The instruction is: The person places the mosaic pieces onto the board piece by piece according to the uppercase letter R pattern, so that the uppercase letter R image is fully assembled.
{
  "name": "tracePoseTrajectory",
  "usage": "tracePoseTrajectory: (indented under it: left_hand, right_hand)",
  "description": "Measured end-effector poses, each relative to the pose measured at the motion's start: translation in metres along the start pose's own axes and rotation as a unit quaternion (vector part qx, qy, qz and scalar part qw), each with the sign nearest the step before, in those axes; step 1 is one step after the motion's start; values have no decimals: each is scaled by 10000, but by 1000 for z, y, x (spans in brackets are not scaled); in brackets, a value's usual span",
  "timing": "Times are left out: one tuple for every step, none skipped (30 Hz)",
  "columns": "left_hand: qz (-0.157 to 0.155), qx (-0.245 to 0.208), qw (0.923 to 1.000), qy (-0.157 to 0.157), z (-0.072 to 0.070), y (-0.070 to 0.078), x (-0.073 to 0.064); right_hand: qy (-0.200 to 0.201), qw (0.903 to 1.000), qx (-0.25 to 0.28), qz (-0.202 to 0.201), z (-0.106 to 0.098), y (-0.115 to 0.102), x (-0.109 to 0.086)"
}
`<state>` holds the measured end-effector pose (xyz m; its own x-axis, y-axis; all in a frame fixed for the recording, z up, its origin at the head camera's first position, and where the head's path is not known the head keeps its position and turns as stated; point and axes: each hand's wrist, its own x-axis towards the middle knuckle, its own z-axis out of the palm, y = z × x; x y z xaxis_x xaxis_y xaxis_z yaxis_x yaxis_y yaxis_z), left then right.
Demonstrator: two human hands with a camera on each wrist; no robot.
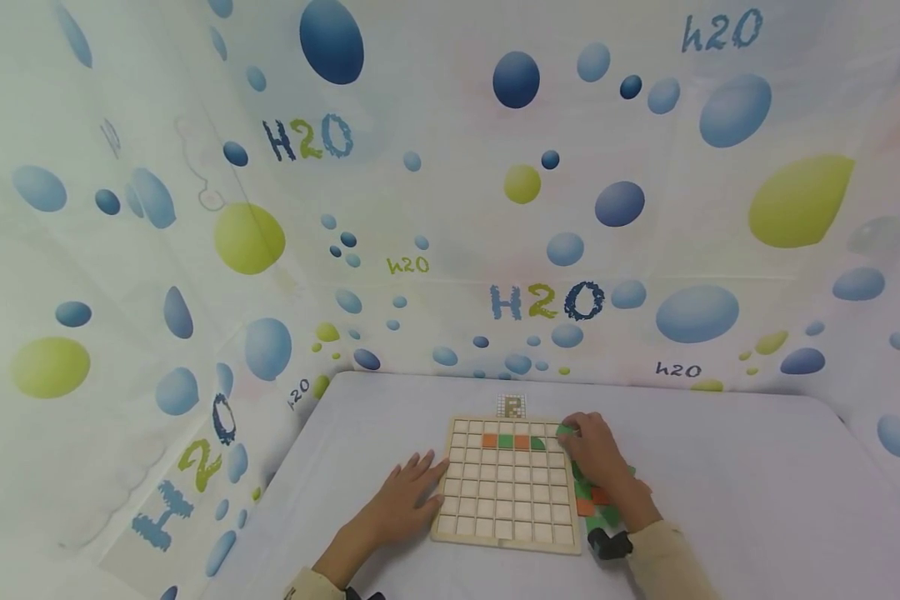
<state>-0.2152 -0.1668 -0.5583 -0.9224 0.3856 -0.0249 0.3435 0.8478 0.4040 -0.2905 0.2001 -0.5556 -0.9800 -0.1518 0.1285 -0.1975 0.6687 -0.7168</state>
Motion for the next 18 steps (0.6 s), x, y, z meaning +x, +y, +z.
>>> tracePoseTrajectory:
  left_hand:
    - [1, -2, 10000, 0, 0, 0, 0]
    - [-2, 3, 10000, 0, 0, 0, 0]
    - [-2, 4, 10000, 2, 0, 0, 1]
    - [-2, 2, 10000, 6, 0, 0, 1]
    - [-1, -6, 10000, 6, 0, 0, 1]
    - [-6, -4, 10000, 6, 0, 0, 1]
    - [-14, -1, 10000, 2, 0, 0, 1]
    - [-18, 2, 10000, 1, 0, 0, 0]
    - [-18, -1, 10000, 1, 0, 1, 0]
    - [-18, 0, 10000, 3, -1, 1, 0]
    - [-11, 0, 10000, 8, -1, 1, 0]
    - [-12, -5, 10000, 6, -1, 1, 0]
    - [-7, -10, 10000, 6, -1, 1, 0]
    - [-3, -16, 10000, 0, -1, 1, 0]
    - [-1, -21, 10000, -3, -1, 1, 0]
    - [2, -23, 10000, -10, -1, 1, 0]
    - [19, -33, 10000, -8, -1, 0, 0]
    - [25, -38, 10000, -18, -1, 0, 0]
  right_hand:
    - [-62, 10000, 43, -15, 3, -5, 1]
    - [-106, 9999, 89, -8, 6, -9, 1]
    - [-146, 9998, 108, -45, 9, -14, 2]
    - [-154, 9998, 121, -72, 13, -18, 2]
    - [-172, 9997, 129, -120, 17, -23, 3]
    - [-172, 9997, 105, -165, 22, -27, 4]
    - [-181, 9993, 85, -305, 26, -31, 5]
    - [-181, 9990, 60, -395, 30, -34, 5]
    - [-186, 9986, 26, -499, 35, -38, 6]
    - [-193, 9983, 30, -556, 39, -42, 6]
    - [-240, 9977, 31, -637, 43, -46, 6]
    - [-254, 9973, 20, -690, 47, -49, 6]
    - [-276, 9968, 12, -747, 51, -53, 6]
    - [-315, 9969, 12, -720, 55, -56, 6]
    - [-358, 9967, 21, -729, 58, -59, 6]
    - [-378, 9965, 28, -739, 62, -62, 6]
    - [-399, 9962, -30, -769, 65, -64, 6]
    - [-391, 9961, -82, -784, 68, -66, 6]
